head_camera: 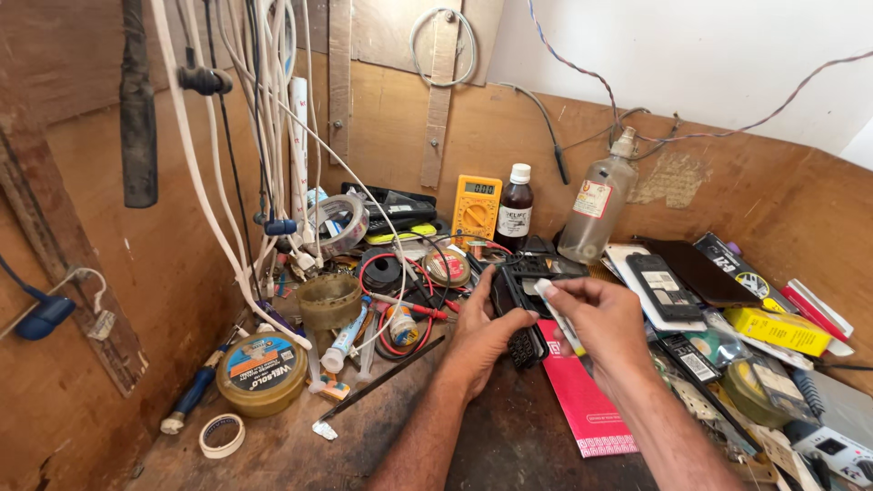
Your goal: The person disassembles a small electronic device on a cluttered workbench, using a screwdriver and a plastic spudger to remove screws and pry open the casing. They separate the back cover from the main body and handle internal components while working at a bench with tools and parts scattered around.
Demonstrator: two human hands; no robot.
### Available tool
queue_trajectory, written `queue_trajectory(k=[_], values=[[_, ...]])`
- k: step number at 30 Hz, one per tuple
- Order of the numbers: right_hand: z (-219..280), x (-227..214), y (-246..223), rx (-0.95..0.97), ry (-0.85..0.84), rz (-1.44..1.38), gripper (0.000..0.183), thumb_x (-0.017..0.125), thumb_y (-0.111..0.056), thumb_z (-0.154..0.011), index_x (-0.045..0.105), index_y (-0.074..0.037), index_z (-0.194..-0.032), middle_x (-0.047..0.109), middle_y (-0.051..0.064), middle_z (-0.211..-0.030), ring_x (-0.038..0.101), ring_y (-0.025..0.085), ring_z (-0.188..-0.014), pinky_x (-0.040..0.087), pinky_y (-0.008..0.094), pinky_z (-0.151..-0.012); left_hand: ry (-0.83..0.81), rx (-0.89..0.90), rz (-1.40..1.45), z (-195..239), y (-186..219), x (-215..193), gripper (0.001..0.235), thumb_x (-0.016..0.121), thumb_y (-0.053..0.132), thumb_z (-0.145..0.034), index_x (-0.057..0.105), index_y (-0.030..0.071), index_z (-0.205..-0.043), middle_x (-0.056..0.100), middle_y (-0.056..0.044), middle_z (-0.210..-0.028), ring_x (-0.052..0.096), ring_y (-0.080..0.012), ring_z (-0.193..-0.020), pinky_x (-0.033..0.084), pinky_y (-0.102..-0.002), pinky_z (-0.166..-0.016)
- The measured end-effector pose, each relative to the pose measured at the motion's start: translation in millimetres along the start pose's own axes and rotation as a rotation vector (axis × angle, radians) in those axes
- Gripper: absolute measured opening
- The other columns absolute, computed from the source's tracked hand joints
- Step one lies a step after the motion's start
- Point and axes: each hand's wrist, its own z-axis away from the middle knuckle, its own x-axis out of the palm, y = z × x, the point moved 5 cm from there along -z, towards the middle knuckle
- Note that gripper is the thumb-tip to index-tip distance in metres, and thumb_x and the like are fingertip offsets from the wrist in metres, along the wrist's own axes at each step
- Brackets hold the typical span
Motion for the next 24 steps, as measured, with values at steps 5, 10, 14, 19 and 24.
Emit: queue_trajectory(k=[5, 10, 14, 19, 24], values=[[22, 0, 16, 0.148, -0.056, 0.074, 0.052, 0.076, -0.043, -0.091, 0.064, 0.006, -0.086, 0.043, 0.004, -0.057, 0.034, 0.01, -0.038, 0.025, 0.028, -0.031, -0.001, -0.104, 0.27, -7, -6, -5, 0.072, 0.072, 0.004, -0.082, 0.044, 0.015, -0.148, 0.067, -0.003, -0.112, 0.066, -0.0174, -0.102, 0.054, -0.043, -0.084], [37, 5, 13, 0.201, -0.031, 0.214, 0.058, 0.074, -0.052, -0.084, 0.072, 0.004, -0.1, 0.062, 0.004, -0.064, 0.036, 0.009, -0.037, 0.025, 0.028, -0.032, -0.072, -0.05, 0.435, -12, -9, -9, 0.054, 0.071, 0.007, -0.092, 0.051, 0.014, -0.141, 0.064, -0.002, -0.112, 0.062, -0.0178, -0.106, 0.052, -0.042, -0.093], [42, 14, 1, 0.077, -0.091, 0.265, 0.06, 0.073, -0.051, -0.083, 0.071, -0.012, -0.127, 0.056, 0.005, -0.064, 0.036, 0.009, -0.035, 0.027, 0.028, -0.03, -0.084, -0.064, 0.428, -12, -11, -8, 0.06, 0.068, 0.008, -0.093, 0.048, 0.018, -0.148, 0.064, -0.003, -0.116, 0.062, -0.0185, -0.108, 0.052, -0.041, -0.094], [41, 15, -3, -0.034, -0.116, 0.449, 0.055, 0.068, -0.05, -0.089, 0.068, -0.025, -0.138, 0.069, 0.012, -0.075, 0.05, 0.016, -0.047, 0.039, 0.033, -0.044, -0.071, -0.103, 0.355, -9, -9, -3, 0.068, 0.066, 0.007, -0.094, 0.041, 0.019, -0.156, 0.064, -0.004, -0.121, 0.061, -0.0181, -0.11, 0.052, -0.044, -0.097], [35, 9, -2, -0.13, -0.062, 0.641, 0.052, 0.062, -0.051, -0.089, 0.069, -0.028, -0.135, 0.081, 0.009, -0.098, 0.075, 0.019, -0.087, 0.056, 0.035, -0.083, -0.066, -0.13, 0.3, -6, -5, -1, 0.083, 0.067, 0.006, -0.091, 0.029, 0.026, -0.163, 0.063, -0.006, -0.122, 0.061, -0.0198, -0.11, 0.051, -0.045, -0.097]])
